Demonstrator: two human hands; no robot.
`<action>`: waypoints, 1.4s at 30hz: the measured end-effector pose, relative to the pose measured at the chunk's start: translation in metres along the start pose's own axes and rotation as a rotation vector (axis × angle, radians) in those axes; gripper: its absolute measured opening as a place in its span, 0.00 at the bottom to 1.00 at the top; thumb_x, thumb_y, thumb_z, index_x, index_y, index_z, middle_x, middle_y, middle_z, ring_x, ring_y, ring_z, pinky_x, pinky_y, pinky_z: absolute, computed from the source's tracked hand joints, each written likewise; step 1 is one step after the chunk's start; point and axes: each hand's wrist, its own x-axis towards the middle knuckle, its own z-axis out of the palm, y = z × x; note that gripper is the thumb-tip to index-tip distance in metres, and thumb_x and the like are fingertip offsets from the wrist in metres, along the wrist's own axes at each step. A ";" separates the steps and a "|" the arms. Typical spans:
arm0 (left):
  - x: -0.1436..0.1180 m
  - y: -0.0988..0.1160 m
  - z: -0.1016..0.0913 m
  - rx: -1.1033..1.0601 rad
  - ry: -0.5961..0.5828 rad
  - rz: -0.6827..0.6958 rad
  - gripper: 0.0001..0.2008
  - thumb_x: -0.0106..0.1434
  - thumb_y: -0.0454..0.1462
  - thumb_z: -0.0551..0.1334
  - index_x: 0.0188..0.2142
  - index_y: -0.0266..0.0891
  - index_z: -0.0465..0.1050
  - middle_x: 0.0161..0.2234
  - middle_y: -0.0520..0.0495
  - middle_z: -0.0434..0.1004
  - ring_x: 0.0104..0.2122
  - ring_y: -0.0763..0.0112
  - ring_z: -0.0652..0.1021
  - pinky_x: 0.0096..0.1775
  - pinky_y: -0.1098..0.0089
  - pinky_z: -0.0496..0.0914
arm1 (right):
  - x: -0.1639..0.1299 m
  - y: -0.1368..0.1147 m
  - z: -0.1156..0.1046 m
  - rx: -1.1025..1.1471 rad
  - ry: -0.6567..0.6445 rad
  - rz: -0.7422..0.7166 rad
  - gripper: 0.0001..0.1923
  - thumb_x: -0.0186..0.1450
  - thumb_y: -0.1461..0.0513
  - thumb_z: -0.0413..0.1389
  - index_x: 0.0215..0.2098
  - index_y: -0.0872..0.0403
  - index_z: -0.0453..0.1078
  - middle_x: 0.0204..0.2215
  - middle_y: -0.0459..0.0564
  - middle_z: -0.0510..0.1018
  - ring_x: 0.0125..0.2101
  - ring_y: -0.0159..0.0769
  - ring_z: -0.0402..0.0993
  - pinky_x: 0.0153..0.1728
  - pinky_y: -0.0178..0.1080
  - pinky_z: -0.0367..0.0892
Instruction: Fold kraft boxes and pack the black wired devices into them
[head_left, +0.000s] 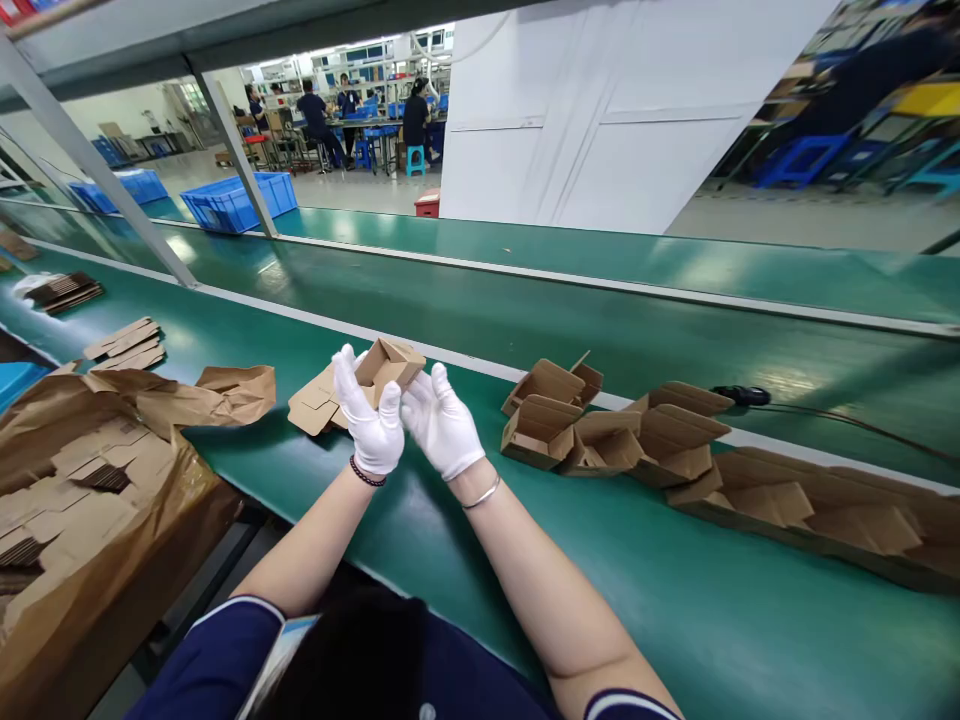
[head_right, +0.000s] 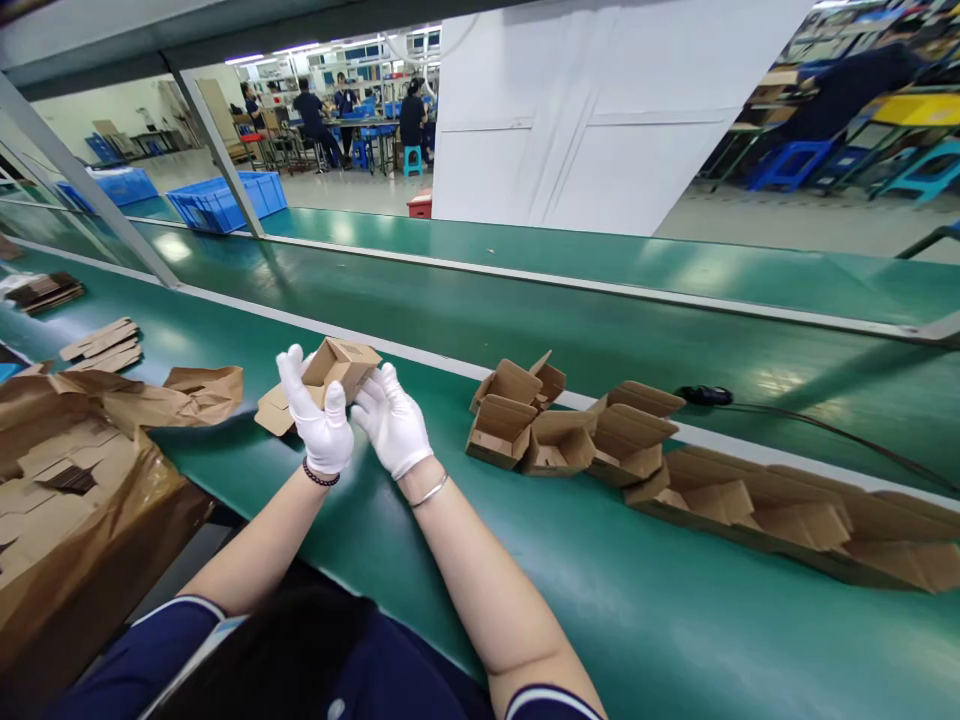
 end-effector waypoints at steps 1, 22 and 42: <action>-0.003 0.000 0.000 -0.017 -0.005 -0.013 0.35 0.72 0.46 0.56 0.72 0.43 0.42 0.68 0.32 0.56 0.64 0.55 0.67 0.63 0.56 0.64 | -0.001 0.002 0.000 -0.051 -0.021 -0.001 0.25 0.67 0.43 0.53 0.55 0.47 0.69 0.54 0.48 0.76 0.45 0.32 0.76 0.31 0.30 0.76; -0.021 -0.054 0.002 -0.059 -0.930 -0.467 0.47 0.54 0.40 0.69 0.69 0.40 0.49 0.59 0.35 0.70 0.55 0.52 0.76 0.55 0.55 0.71 | 0.003 -0.023 -0.021 -2.013 0.058 0.026 0.16 0.72 0.51 0.51 0.39 0.49 0.77 0.40 0.46 0.83 0.40 0.37 0.77 0.37 0.35 0.65; -0.033 -0.034 -0.069 0.012 -0.498 0.045 0.40 0.62 0.39 0.67 0.70 0.44 0.51 0.60 0.35 0.71 0.55 0.50 0.77 0.58 0.49 0.71 | -0.038 -0.332 -0.172 -2.434 0.643 0.602 0.19 0.60 0.67 0.60 0.50 0.61 0.78 0.45 0.68 0.80 0.37 0.44 0.79 0.41 0.45 0.67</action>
